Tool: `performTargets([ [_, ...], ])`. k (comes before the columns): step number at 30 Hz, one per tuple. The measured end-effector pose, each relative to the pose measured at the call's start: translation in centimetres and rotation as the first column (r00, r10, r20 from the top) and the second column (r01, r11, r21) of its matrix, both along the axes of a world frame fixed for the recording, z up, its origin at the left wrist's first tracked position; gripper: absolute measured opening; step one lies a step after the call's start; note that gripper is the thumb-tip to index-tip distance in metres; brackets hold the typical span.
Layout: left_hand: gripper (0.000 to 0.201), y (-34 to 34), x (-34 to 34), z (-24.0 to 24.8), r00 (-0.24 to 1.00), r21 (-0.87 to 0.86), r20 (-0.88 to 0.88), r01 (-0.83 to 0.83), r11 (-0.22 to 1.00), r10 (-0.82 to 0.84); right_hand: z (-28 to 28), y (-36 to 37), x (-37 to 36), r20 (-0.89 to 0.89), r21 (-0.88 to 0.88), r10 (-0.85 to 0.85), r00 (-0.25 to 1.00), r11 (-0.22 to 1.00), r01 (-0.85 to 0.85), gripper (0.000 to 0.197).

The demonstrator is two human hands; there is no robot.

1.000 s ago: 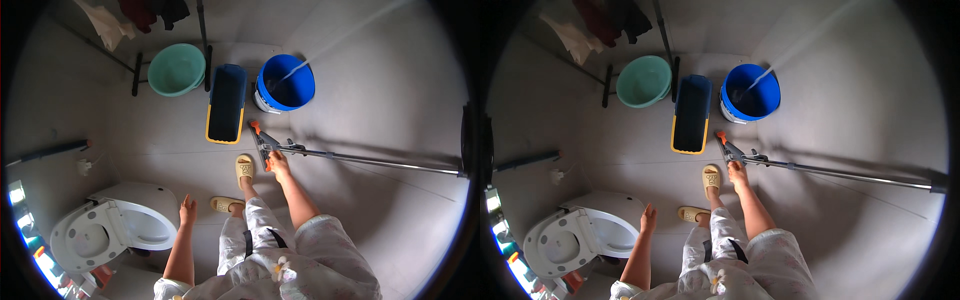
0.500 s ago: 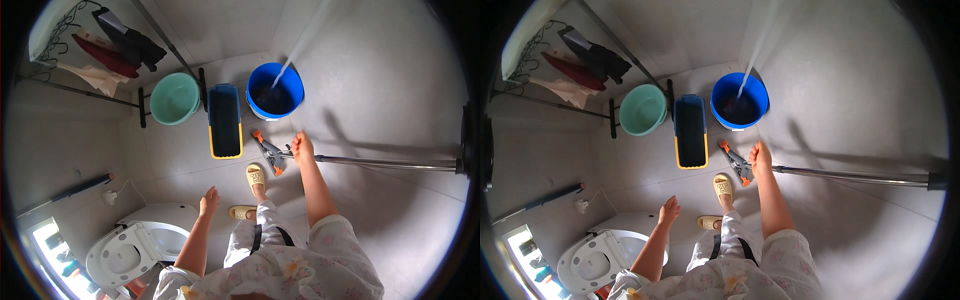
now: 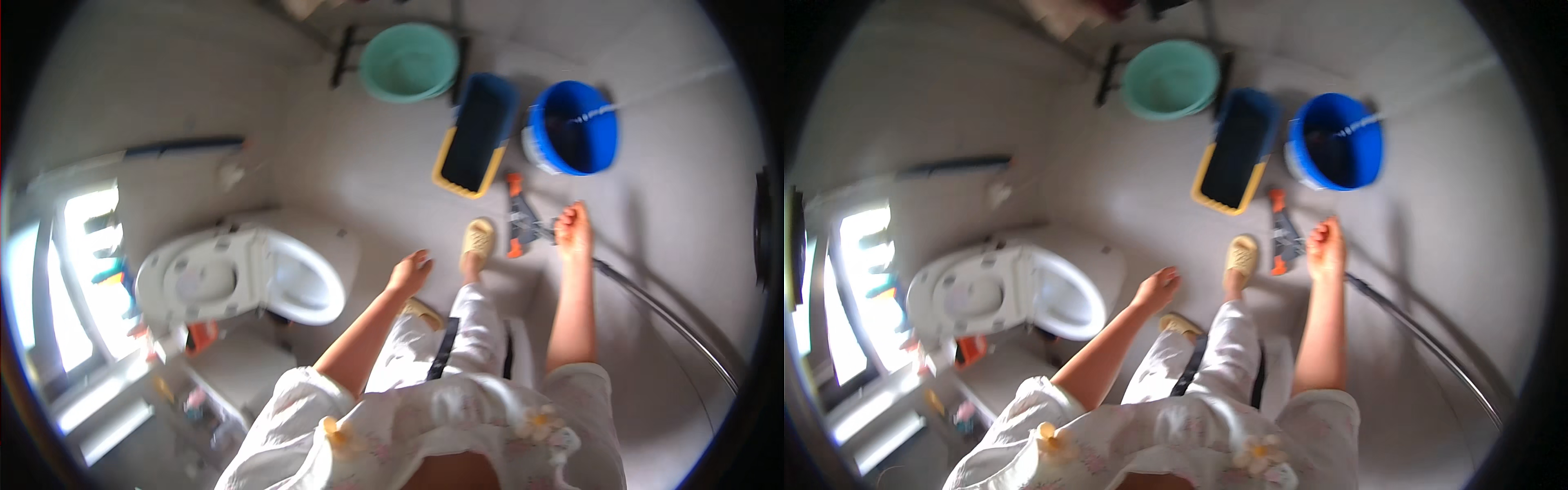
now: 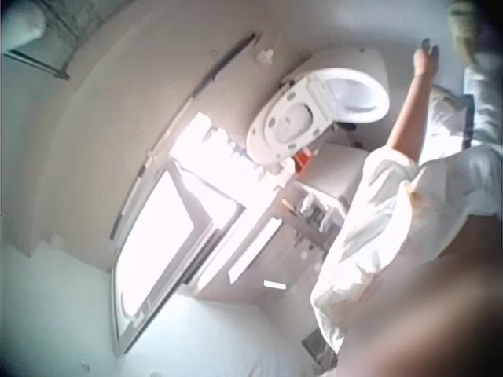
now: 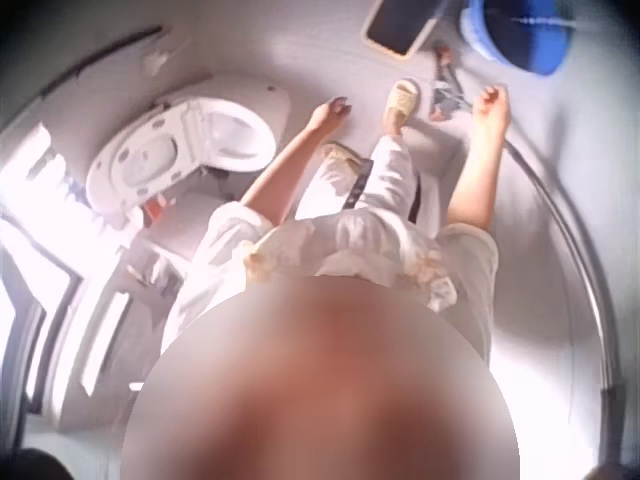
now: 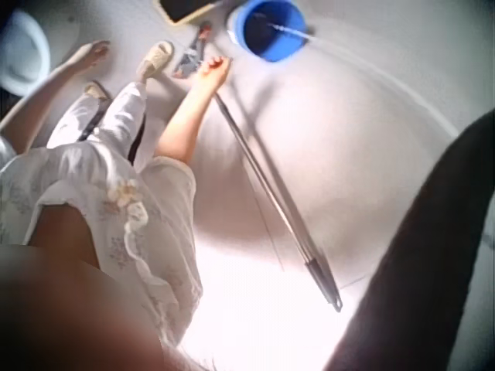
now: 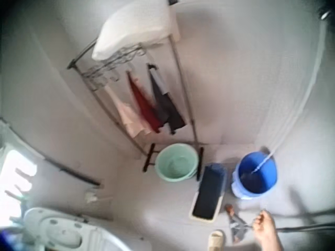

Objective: Filling buckets with water and mopping a bathroom floor.

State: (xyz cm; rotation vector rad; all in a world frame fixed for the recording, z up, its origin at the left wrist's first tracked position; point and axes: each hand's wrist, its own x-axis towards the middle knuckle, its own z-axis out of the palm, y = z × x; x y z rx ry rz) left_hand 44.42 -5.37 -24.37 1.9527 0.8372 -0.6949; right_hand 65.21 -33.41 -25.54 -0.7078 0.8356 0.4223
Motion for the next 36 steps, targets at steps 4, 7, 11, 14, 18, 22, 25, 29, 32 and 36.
performTargets([
  [4, 0.029, 0.8, -5.3, 3.3, 0.947, -0.073, -0.103, 0.297, 0.952, -0.304, 1.9, 2.7, -5.9, 0.124, 0.066, 0.142, 0.982, 0.986, -0.151, 0.017],
  [7, 0.029, 2.0, -8.8, 9.4, 0.791, -0.047, -0.201, 0.582, 0.812, -0.578, 3.0, 6.3, -10.7, 0.173, 0.064, 0.274, 0.946, 0.955, -0.288, 0.016],
  [11, 0.03, 6.5, -15.6, 20.6, 0.735, 0.074, -0.076, 0.679, 0.731, -0.674, 4.2, 13.5, -18.7, 0.178, 0.099, 0.373, 0.91, 0.914, -0.394, 0.016],
  [14, 0.011, 10.5, -22.2, 31.3, 0.474, 0.3, 0.092, 0.825, 0.479, -0.875, 5.6, 18.5, -26.2, 0.181, 0.109, 0.46, 0.869, 0.869, -0.482, 0.016],
  [18, 0.036, 12.2, -29.1, 46.6, -0.154, 0.395, -0.24, 0.887, -0.242, -0.958, 9.9, 27.0, -36.4, 0.225, 0.197, 0.654, 0.723, 0.696, -0.691, 0.016],
  [22, 0.048, 18.9, -35.9, 49.1, -0.314, 0.426, -0.312, 0.797, -0.427, -0.897, 16.6, 34.0, -43.7, 0.262, 0.152, 0.768, 0.585, 0.566, -0.81, 0.015],
  [25, 0.044, 20.3, -40.7, 51.1, -0.149, 0.537, -0.264, 0.798, -0.274, -0.953, 20.1, 36.3, -46.1, 0.323, 0.096, 0.826, 0.463, 0.458, -0.884, 0.016],
  [29, 0.038, 22.4, -47.2, 53.6, 0.091, 0.636, -0.198, 0.77, -0.058, -0.976, 21.5, 38.1, -48.1, 0.315, 0.056, 0.881, 0.352, 0.352, -0.934, 0.016],
  [32, 0.035, 23.0, -50.7, 53.9, 0.245, 0.697, -0.09, 0.708, 0.115, -0.965, 20.9, 39.1, -48.8, 0.261, 0.045, 0.898, 0.354, 0.355, -0.934, 0.016],
  [36, 0.03, 18.9, -51.1, 53.8, 0.489, 0.715, 0.073, 0.582, 0.387, -0.869, 20.8, 42.1, -50.9, 0.255, 0.05, 0.942, 0.218, 0.212, -0.976, 0.017],
])
